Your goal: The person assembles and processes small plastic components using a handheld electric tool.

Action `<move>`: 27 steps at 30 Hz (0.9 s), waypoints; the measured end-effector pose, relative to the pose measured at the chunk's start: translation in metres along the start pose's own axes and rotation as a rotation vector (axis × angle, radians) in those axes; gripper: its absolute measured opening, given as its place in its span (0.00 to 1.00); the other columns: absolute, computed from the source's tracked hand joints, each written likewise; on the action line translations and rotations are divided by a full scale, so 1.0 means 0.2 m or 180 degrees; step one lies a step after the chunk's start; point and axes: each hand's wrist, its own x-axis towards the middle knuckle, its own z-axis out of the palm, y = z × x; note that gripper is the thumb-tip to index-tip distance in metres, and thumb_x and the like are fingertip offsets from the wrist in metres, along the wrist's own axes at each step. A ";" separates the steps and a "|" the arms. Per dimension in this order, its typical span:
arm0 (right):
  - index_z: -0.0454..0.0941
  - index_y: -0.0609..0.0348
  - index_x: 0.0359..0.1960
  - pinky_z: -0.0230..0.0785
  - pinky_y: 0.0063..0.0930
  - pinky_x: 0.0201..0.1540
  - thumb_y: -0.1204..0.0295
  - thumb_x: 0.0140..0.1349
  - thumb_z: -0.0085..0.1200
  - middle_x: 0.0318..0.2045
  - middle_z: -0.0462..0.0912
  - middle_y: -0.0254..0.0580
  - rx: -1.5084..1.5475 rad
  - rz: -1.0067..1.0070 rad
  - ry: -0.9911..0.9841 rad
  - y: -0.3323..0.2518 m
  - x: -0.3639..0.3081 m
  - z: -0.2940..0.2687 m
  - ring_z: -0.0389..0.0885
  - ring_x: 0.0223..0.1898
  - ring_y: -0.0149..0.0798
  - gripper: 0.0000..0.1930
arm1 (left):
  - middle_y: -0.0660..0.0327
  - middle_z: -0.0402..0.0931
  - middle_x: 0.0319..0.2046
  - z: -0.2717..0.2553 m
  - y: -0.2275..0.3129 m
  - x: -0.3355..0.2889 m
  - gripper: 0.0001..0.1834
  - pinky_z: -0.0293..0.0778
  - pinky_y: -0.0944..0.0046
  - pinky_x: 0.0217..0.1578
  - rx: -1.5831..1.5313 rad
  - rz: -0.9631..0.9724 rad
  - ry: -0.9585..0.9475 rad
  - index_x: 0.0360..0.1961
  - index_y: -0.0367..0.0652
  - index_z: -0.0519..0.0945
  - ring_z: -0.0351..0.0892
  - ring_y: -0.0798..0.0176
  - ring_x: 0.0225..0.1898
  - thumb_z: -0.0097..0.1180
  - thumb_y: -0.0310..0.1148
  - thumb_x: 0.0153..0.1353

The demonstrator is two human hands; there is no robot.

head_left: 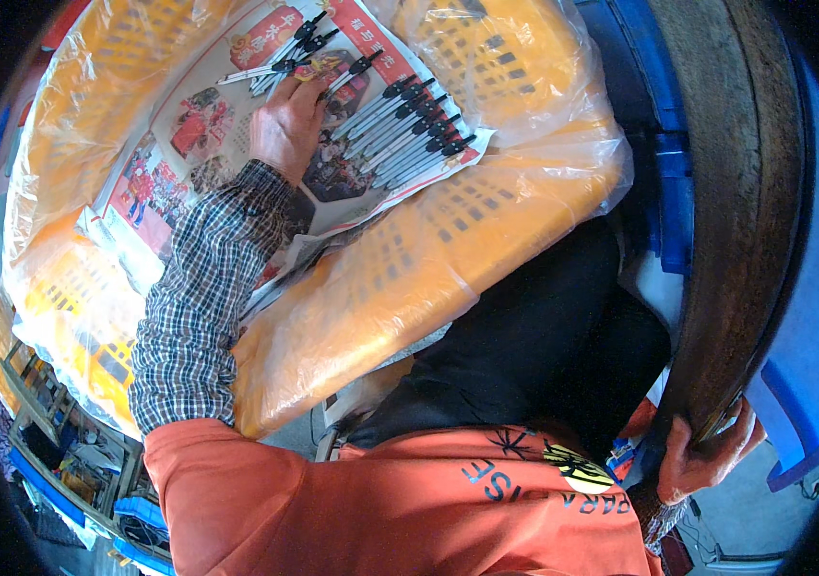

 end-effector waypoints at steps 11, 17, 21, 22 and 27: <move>0.66 0.71 0.50 0.56 0.41 0.51 0.67 0.42 0.60 0.42 0.66 0.52 -0.0229 -0.0042 -0.0055 0.01 -0.01 -0.01 0.65 0.46 0.49 0.32 | 0.52 0.74 0.33 0.02 0.08 0.05 0.10 0.72 0.53 0.35 -0.0086 0.0149 -0.0388 0.33 0.42 0.76 0.75 0.47 0.35 0.53 0.29 0.47; 0.65 0.70 0.50 0.56 0.40 0.51 0.67 0.42 0.59 0.40 0.65 0.51 -0.0115 -0.0006 -0.0011 0.02 -0.01 0.00 0.64 0.45 0.49 0.32 | 0.52 0.73 0.29 0.07 0.08 0.07 0.09 0.72 0.53 0.34 -0.0290 0.0281 -0.0413 0.32 0.40 0.75 0.75 0.46 0.33 0.53 0.27 0.47; 0.65 0.70 0.51 0.55 0.40 0.51 0.68 0.42 0.59 0.41 0.64 0.51 0.0006 -0.0010 -0.0032 0.01 0.00 0.00 0.64 0.46 0.48 0.32 | 0.52 0.73 0.29 0.06 0.09 0.08 0.08 0.72 0.53 0.34 -0.0363 0.0342 -0.0445 0.32 0.41 0.75 0.75 0.46 0.33 0.53 0.26 0.47; 0.64 0.70 0.51 0.55 0.40 0.51 0.68 0.42 0.59 0.41 0.64 0.51 -0.0040 -0.0045 -0.0040 0.01 0.00 -0.01 0.64 0.46 0.48 0.32 | 0.52 0.73 0.29 0.07 0.09 0.08 0.07 0.72 0.53 0.34 -0.0392 0.0350 -0.0389 0.31 0.41 0.75 0.75 0.46 0.33 0.52 0.26 0.47; 0.64 0.70 0.51 0.54 0.40 0.52 0.69 0.41 0.59 0.42 0.64 0.51 -0.0116 -0.0164 -0.0034 0.01 0.01 -0.01 0.64 0.46 0.48 0.33 | 0.53 0.74 0.27 0.11 0.05 0.09 0.08 0.72 0.58 0.33 -0.0354 0.0625 -0.0249 0.31 0.40 0.77 0.76 0.49 0.32 0.54 0.25 0.47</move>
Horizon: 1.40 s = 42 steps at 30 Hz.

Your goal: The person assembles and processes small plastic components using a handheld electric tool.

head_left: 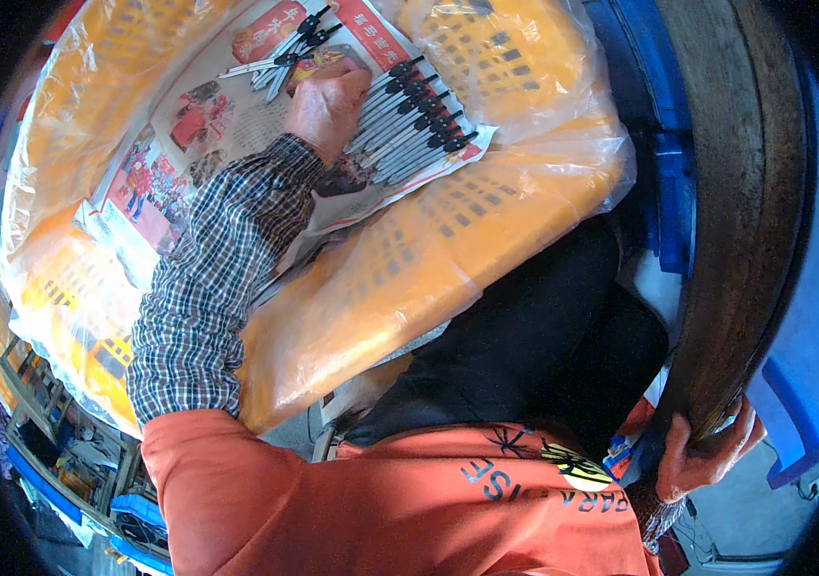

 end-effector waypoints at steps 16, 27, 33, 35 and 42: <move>0.64 0.68 0.52 0.55 0.42 0.53 0.70 0.41 0.58 0.43 0.64 0.51 0.0075 0.0169 -0.0042 0.00 -0.02 0.01 0.64 0.48 0.50 0.32 | 0.55 0.74 0.34 -0.26 -0.14 -0.12 0.13 0.74 0.57 0.32 0.0743 -0.0478 0.0853 0.39 0.46 0.77 0.77 0.50 0.35 0.53 0.24 0.49; 0.64 0.67 0.52 0.55 0.42 0.52 0.72 0.40 0.57 0.43 0.64 0.51 0.0072 0.0165 -0.0069 -0.01 -0.01 0.01 0.64 0.47 0.50 0.33 | 0.55 0.71 0.41 -0.32 -0.32 -0.11 0.15 0.75 0.53 0.31 0.1711 -0.0491 0.0304 0.42 0.47 0.72 0.77 0.46 0.34 0.47 0.25 0.51; 0.65 0.68 0.52 0.55 0.41 0.51 0.71 0.41 0.58 0.42 0.64 0.50 0.0239 0.0208 -0.0031 -0.02 0.00 0.02 0.64 0.45 0.49 0.32 | 0.55 0.70 0.38 -0.32 -0.29 -0.14 0.11 0.75 0.53 0.30 0.1622 -0.0216 0.0316 0.38 0.44 0.71 0.77 0.47 0.33 0.47 0.26 0.52; 0.65 0.69 0.52 0.56 0.41 0.50 0.71 0.42 0.58 0.42 0.65 0.50 0.0337 0.0206 0.0046 -0.02 0.00 0.04 0.64 0.45 0.49 0.32 | 0.58 0.74 0.36 -0.29 -0.18 -0.13 0.10 0.74 0.54 0.32 0.1484 -0.0520 0.0291 0.38 0.44 0.75 0.77 0.51 0.33 0.51 0.27 0.52; 0.65 0.69 0.51 0.56 0.42 0.50 0.69 0.42 0.58 0.42 0.65 0.51 0.0254 0.0139 -0.0024 -0.01 0.00 0.01 0.64 0.46 0.49 0.32 | 0.51 0.73 0.31 -0.16 0.02 -0.12 0.09 0.72 0.55 0.32 0.0413 -0.0762 0.0103 0.35 0.40 0.75 0.76 0.47 0.32 0.53 0.27 0.50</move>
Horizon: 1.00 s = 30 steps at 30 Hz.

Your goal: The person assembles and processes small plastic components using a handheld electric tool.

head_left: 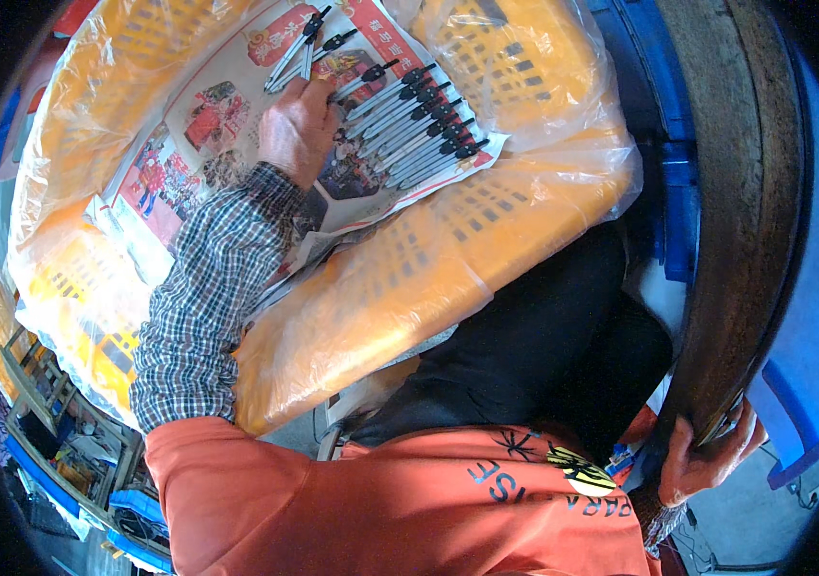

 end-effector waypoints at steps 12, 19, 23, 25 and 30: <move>0.64 0.71 0.51 0.55 0.40 0.52 0.72 0.41 0.58 0.42 0.64 0.51 -0.0129 0.0127 -0.0073 0.00 -0.01 -0.02 0.64 0.47 0.48 0.32 | 0.51 0.73 0.31 0.09 0.01 0.01 0.08 0.72 0.56 0.32 -0.0042 0.0183 0.0192 0.33 0.42 0.77 0.76 0.47 0.32 0.55 0.26 0.49; 0.64 0.71 0.51 0.54 0.39 0.52 0.72 0.41 0.57 0.42 0.64 0.50 -0.0106 -0.0036 -0.0008 -0.01 0.01 -0.01 0.64 0.46 0.47 0.31 | 0.53 0.72 0.35 0.11 0.01 0.01 0.09 0.73 0.51 0.29 -0.0193 0.0351 0.0130 0.37 0.44 0.74 0.76 0.44 0.30 0.50 0.29 0.53; 0.64 0.71 0.51 0.54 0.39 0.52 0.72 0.41 0.57 0.42 0.64 0.51 -0.0192 0.0064 -0.0056 0.00 -0.01 -0.02 0.64 0.46 0.48 0.32 | 0.53 0.73 0.33 0.10 0.02 0.01 0.08 0.73 0.54 0.30 -0.0199 0.0244 0.0112 0.35 0.43 0.76 0.76 0.47 0.31 0.52 0.27 0.52; 0.64 0.71 0.51 0.55 0.40 0.52 0.73 0.40 0.57 0.42 0.64 0.51 -0.0182 0.0076 -0.0046 0.00 -0.01 -0.01 0.64 0.46 0.48 0.32 | 0.53 0.74 0.30 0.10 0.01 0.01 0.07 0.72 0.57 0.31 -0.0208 0.0233 0.0178 0.33 0.43 0.78 0.76 0.49 0.31 0.55 0.26 0.50; 0.64 0.70 0.51 0.55 0.41 0.51 0.72 0.40 0.57 0.42 0.64 0.52 -0.0045 0.0033 0.0026 -0.02 0.01 0.00 0.64 0.46 0.49 0.32 | 0.51 0.73 0.29 0.07 0.01 0.00 0.07 0.72 0.57 0.30 -0.0244 0.0164 0.0489 0.34 0.42 0.76 0.76 0.49 0.30 0.55 0.27 0.51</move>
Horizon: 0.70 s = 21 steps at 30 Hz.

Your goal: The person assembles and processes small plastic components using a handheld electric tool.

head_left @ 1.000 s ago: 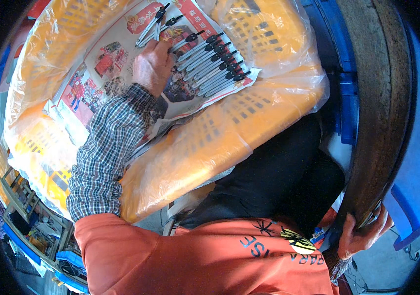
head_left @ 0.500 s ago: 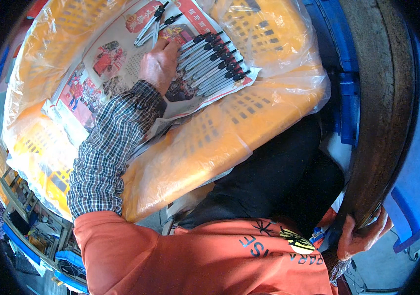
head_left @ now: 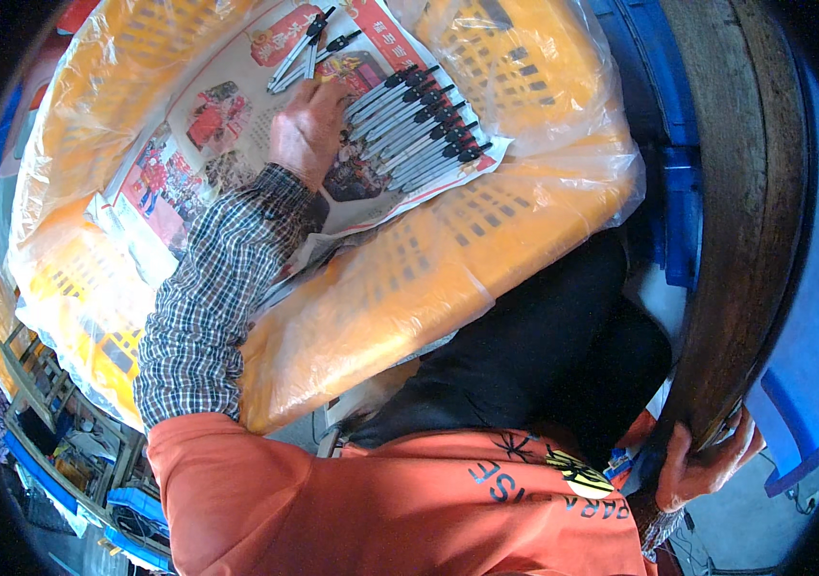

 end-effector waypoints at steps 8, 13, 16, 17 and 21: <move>0.64 0.69 0.51 0.55 0.42 0.51 0.70 0.41 0.58 0.42 0.65 0.52 -0.0149 -0.0034 -0.0051 0.04 -0.03 0.00 0.64 0.46 0.49 0.32 | 0.49 0.74 0.30 -0.08 -0.11 0.08 0.11 0.72 0.55 0.30 0.0459 -0.0398 0.0077 0.37 0.41 0.73 0.76 0.48 0.29 0.55 0.31 0.53; 0.64 0.69 0.51 0.54 0.42 0.51 0.69 0.42 0.58 0.41 0.64 0.52 0.0036 0.0076 0.0009 0.02 -0.03 0.01 0.63 0.47 0.49 0.32 | 0.50 0.74 0.32 -0.10 -0.17 0.16 0.10 0.72 0.54 0.33 0.0977 -0.0298 0.0330 0.38 0.42 0.74 0.76 0.48 0.33 0.53 0.31 0.53; 0.64 0.69 0.51 0.54 0.42 0.52 0.68 0.42 0.59 0.42 0.64 0.51 0.0074 0.0123 0.0025 0.02 -0.03 0.01 0.63 0.47 0.49 0.32 | 0.51 0.74 0.32 -0.09 -0.24 0.17 0.09 0.72 0.54 0.33 0.1026 -0.0191 0.0148 0.36 0.42 0.75 0.76 0.48 0.33 0.53 0.30 0.52; 0.64 0.69 0.51 0.54 0.42 0.52 0.68 0.42 0.59 0.42 0.64 0.52 0.0072 0.0127 0.0029 0.02 -0.03 0.01 0.64 0.47 0.49 0.32 | 0.51 0.74 0.32 -0.09 -0.26 0.18 0.09 0.72 0.54 0.33 0.1028 -0.0187 0.0145 0.36 0.42 0.75 0.76 0.48 0.33 0.53 0.30 0.52; 0.64 0.69 0.51 0.55 0.41 0.52 0.69 0.42 0.59 0.43 0.64 0.52 0.0037 0.0087 0.0024 0.02 -0.02 0.00 0.64 0.46 0.49 0.32 | 0.51 0.75 0.31 -0.09 -0.24 0.18 0.08 0.72 0.56 0.33 0.0856 -0.0087 0.0256 0.33 0.41 0.76 0.76 0.49 0.33 0.53 0.29 0.51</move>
